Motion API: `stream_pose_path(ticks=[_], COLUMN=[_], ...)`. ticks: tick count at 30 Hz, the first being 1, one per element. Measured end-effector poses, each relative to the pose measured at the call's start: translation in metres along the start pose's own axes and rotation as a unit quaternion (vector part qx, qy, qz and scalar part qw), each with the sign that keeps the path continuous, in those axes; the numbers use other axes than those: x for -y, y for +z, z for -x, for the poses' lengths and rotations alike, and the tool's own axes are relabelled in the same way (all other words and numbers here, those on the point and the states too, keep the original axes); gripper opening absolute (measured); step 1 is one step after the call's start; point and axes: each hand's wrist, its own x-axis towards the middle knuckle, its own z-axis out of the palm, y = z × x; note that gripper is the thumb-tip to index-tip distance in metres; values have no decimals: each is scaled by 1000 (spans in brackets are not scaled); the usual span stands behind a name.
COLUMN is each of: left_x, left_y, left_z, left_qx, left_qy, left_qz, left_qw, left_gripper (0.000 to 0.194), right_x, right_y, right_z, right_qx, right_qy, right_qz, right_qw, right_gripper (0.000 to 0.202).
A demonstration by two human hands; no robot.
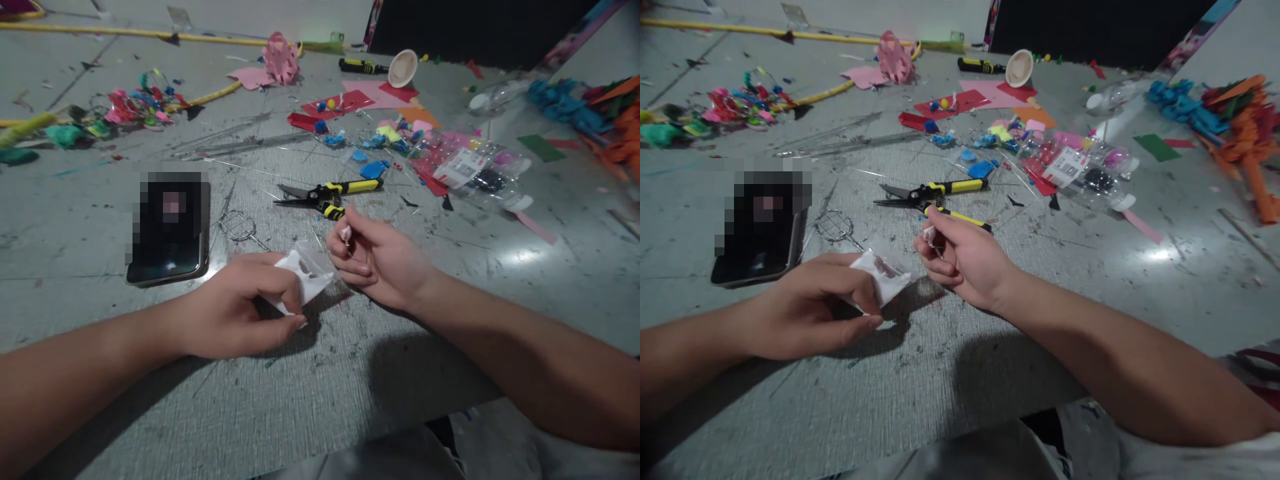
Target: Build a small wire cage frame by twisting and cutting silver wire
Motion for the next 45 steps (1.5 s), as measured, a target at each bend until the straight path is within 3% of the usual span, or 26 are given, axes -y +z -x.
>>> stream_pose_path(ticks=[5, 12, 18, 25, 31, 34, 37, 41, 45], left_x=[0, -3, -3, -2, -3, -3, -1, 1, 1], left_y=[0, 1, 1, 1, 1, 2, 3, 2, 1], left_z=[1, -1, -4, -4, -5, -5, -5, -4, -3], left_qx=[-12, -39, -48, -85, -67, -80, -108, -93, -93], left_qy=[-23, -23, -46, -76, -65, -86, -135, -143, -144], left_qz=[-23, -33, -32, -6, -20, -16, 8, 40, 25], left_qw=[999, 998, 997, 993, 995, 993, 985, 984, 985], left_gripper=[19, 18, 17, 16, 14, 15, 15, 9, 9], right_x=[-4, -6, -8, -11, -10, -8, -7, -6, -11], right_y=[-1, -3, -7, -7, -6, -3, 1, 8, 9], right_z=[0, -1, -6, -5, -4, 3, 17, 30, 28], right_qx=[-10, -82, -93, -98, -101, -134, -166, -42, 37], right_qy=[-14, -49, -89, -105, -156, -208, -316, -353, -387], right_qz=[12, 51, 88, 104, 167, 242, 359, 509, 507], right_qw=[1000, 994, 988, 984, 968, 938, 863, 784, 769], right_gripper=[36, 36, 18, 44, 36, 18, 6, 7, 9])
